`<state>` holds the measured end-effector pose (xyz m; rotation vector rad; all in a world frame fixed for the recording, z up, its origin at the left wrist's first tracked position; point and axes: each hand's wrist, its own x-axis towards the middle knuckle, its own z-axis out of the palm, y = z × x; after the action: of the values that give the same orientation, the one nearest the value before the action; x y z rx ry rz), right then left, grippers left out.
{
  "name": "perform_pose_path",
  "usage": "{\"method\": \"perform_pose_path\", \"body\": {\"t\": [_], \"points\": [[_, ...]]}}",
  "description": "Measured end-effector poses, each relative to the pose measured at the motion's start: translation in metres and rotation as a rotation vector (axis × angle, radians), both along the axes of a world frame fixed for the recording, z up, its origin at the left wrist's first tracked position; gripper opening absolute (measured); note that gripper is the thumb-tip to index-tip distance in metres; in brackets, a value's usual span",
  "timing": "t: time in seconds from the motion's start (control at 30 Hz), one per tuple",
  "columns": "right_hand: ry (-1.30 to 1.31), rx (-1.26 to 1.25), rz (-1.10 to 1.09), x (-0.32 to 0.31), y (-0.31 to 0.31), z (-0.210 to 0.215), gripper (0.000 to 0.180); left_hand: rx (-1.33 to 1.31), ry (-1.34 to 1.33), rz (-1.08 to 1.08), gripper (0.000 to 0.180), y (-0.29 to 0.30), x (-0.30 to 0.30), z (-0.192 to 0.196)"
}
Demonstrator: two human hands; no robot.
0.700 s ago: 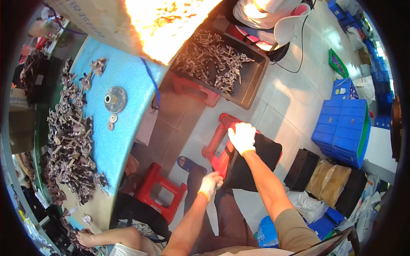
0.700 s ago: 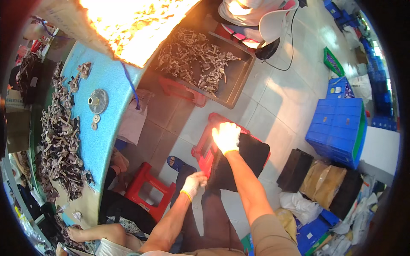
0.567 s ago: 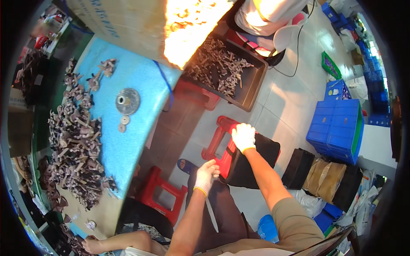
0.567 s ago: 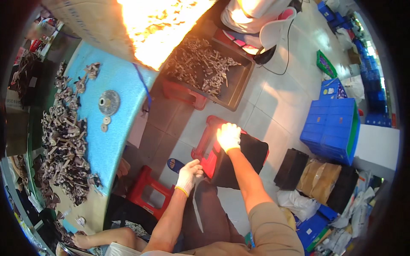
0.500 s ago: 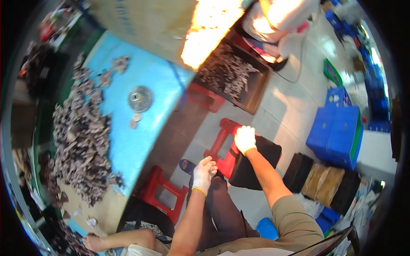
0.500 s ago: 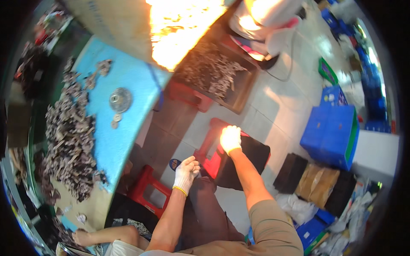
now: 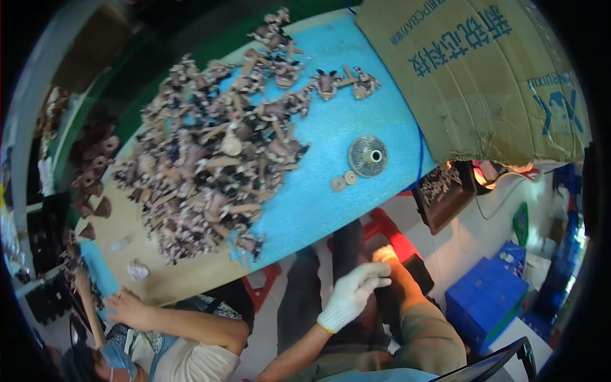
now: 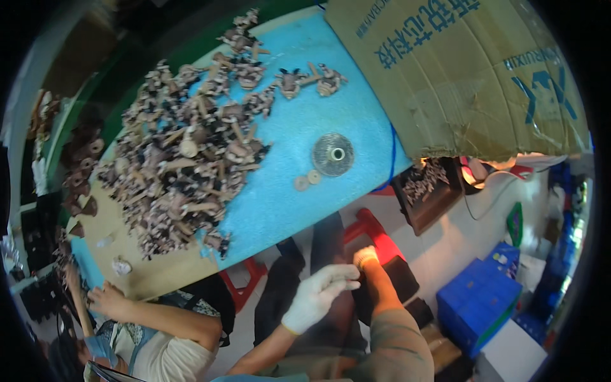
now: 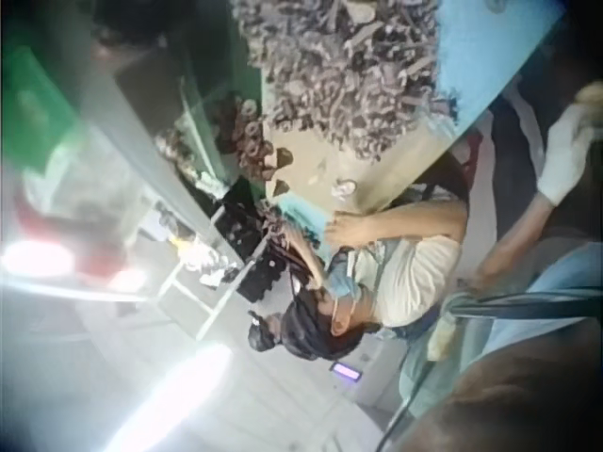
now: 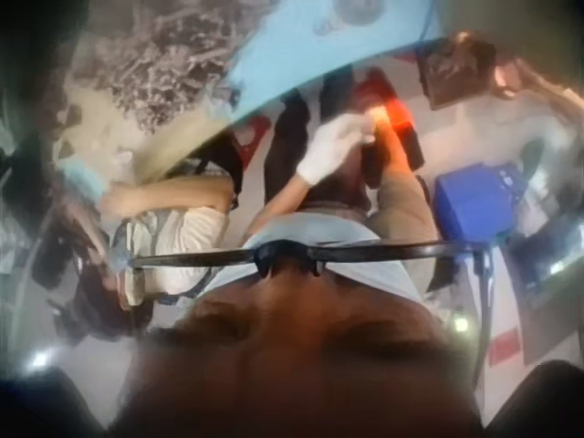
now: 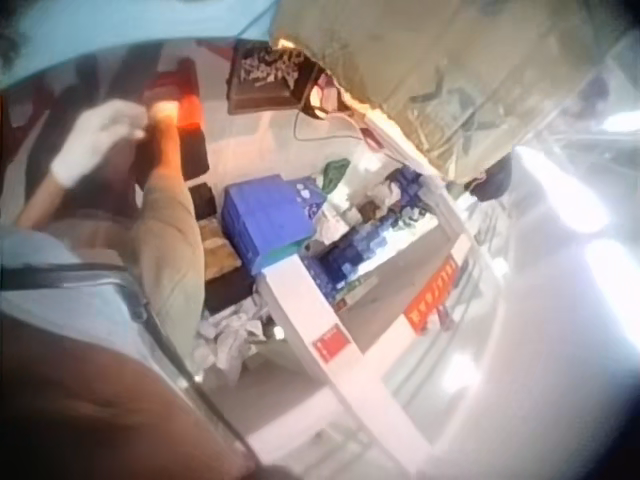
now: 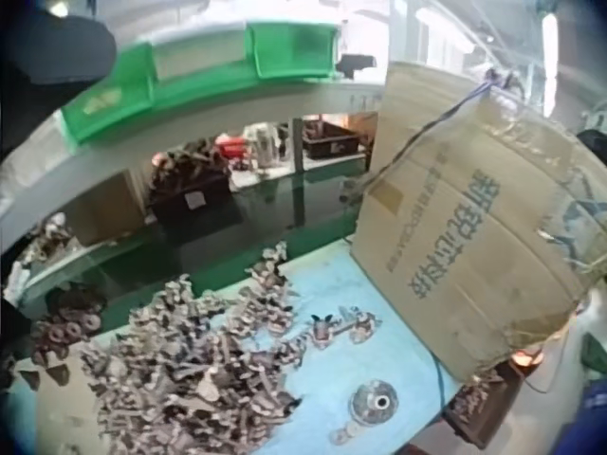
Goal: The person assembles small toy figures by fitting components together by hand and setting them on the table.
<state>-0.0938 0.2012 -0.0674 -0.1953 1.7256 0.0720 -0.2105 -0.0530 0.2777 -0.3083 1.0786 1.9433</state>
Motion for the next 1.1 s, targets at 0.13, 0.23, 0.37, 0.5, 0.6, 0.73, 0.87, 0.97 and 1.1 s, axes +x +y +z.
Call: {"method": "perform_pose_path", "body": {"t": [0.13,0.23,0.37,0.5,0.6,0.73,0.87,0.97,1.1], "points": [[-0.125,-0.023,-0.054,-0.033,0.012,0.009,0.046,-0.289,0.364,-0.045,0.026,0.006,-0.069,0.025],[-0.151,-0.020,-0.070,-0.052,0.036,0.027,0.046,-0.403,0.615,-0.027,0.026,0.004,-0.096,0.021],[-0.126,0.004,-0.105,-0.094,0.070,0.046,0.045,-0.434,0.748,0.136,0.029,0.007,-0.124,0.021],[-0.005,-0.030,-0.173,-0.144,0.073,0.054,0.044,-0.553,0.730,0.319,0.024,0.005,-0.124,0.013],[0.144,-0.063,-0.294,-0.172,0.076,0.066,0.043,-0.617,0.782,0.396,0.037,0.009,-0.116,-0.004],[0.424,-0.230,-0.555,-0.205,0.074,0.102,0.042,-0.670,1.078,0.281,0.041,0.025,-0.111,0.000],[0.690,-0.450,-0.797,-0.199,0.093,0.137,0.041,-0.552,1.267,0.064,0.038,0.089,-0.088,0.003],[0.798,-0.718,-0.649,-0.171,0.113,0.161,0.039,-0.439,1.529,-0.138,0.041,0.165,-0.064,-0.015],[0.947,-0.718,-0.588,-0.112,0.160,0.142,0.038,-0.311,1.921,-0.185,0.037,0.268,-0.101,0.041]]}}
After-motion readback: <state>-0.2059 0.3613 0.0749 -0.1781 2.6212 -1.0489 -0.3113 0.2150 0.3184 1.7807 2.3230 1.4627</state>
